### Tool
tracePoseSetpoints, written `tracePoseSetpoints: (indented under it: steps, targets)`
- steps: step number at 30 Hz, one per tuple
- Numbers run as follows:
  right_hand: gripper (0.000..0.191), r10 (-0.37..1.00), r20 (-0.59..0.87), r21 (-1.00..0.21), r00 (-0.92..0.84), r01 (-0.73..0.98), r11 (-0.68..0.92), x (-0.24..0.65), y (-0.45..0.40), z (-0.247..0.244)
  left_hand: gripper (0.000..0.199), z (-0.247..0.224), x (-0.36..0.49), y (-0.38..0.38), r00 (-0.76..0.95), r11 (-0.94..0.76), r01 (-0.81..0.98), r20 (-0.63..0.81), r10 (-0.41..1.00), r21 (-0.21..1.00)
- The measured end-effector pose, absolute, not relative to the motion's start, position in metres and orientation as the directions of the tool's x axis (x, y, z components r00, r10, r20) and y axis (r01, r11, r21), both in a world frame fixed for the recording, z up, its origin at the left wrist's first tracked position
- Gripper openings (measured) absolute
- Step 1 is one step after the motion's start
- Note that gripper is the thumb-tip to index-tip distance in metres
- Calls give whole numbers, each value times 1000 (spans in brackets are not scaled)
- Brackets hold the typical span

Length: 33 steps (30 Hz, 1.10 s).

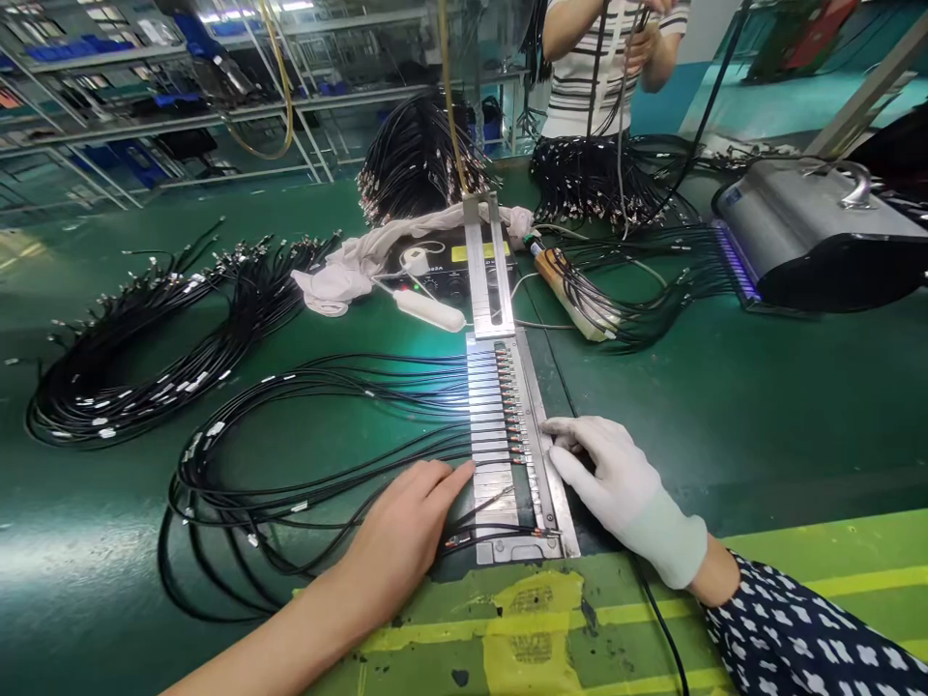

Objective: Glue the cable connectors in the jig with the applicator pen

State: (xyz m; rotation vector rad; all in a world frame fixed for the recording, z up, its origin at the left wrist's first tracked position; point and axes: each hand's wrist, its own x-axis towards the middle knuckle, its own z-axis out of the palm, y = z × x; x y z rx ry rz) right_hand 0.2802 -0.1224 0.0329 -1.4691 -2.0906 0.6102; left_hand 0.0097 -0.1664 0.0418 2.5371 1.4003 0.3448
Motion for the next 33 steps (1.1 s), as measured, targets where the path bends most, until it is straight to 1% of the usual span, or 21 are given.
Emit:
tracePoseSetpoints:
  steps: [4,6,11,16,19,21,24,26,27,30,33]
  targets:
    - [20,950,128,-644,-284,705,297,281,-121,30,53,37,13,-165,513,-519,840,79,855,162]
    - [20,951,119,-660,-286,693,291,281,-121,30,52,38,12,-164,523,-530,835,88,848,148]
    - [19,945,124,-653,-302,692,307,281,-116,30,43,40,7,-157,581,-588,769,111,806,249]
    - [15,942,170,-634,-289,700,329,275,-110,33,40,46,11,-152,558,-564,762,119,821,319]
    - [15,919,231,-612,-321,686,394,276,-118,36,32,56,9,-165,506,-489,752,88,858,442]
    - [15,885,295,-572,-361,675,466,280,-129,37,27,62,1,-181,450,-395,762,18,893,513]
    - [17,850,345,-494,-398,693,525,288,-149,37,19,69,-16,-207,392,-289,812,-108,914,507]
    - [19,841,348,-457,-415,708,539,289,-157,38,13,69,-27,-219,372,-262,834,-144,917,485]
    - [20,831,358,-447,-426,703,553,288,-160,39,13,68,-30,-222,364,-259,836,-135,922,484]
    - [27,782,385,-473,-491,622,623,278,-160,45,14,63,-32,-223,324,-236,814,-77,943,531]
    - [31,746,336,-560,-576,515,650,265,-157,50,10,66,-29,-217,270,-156,761,-89,959,629]
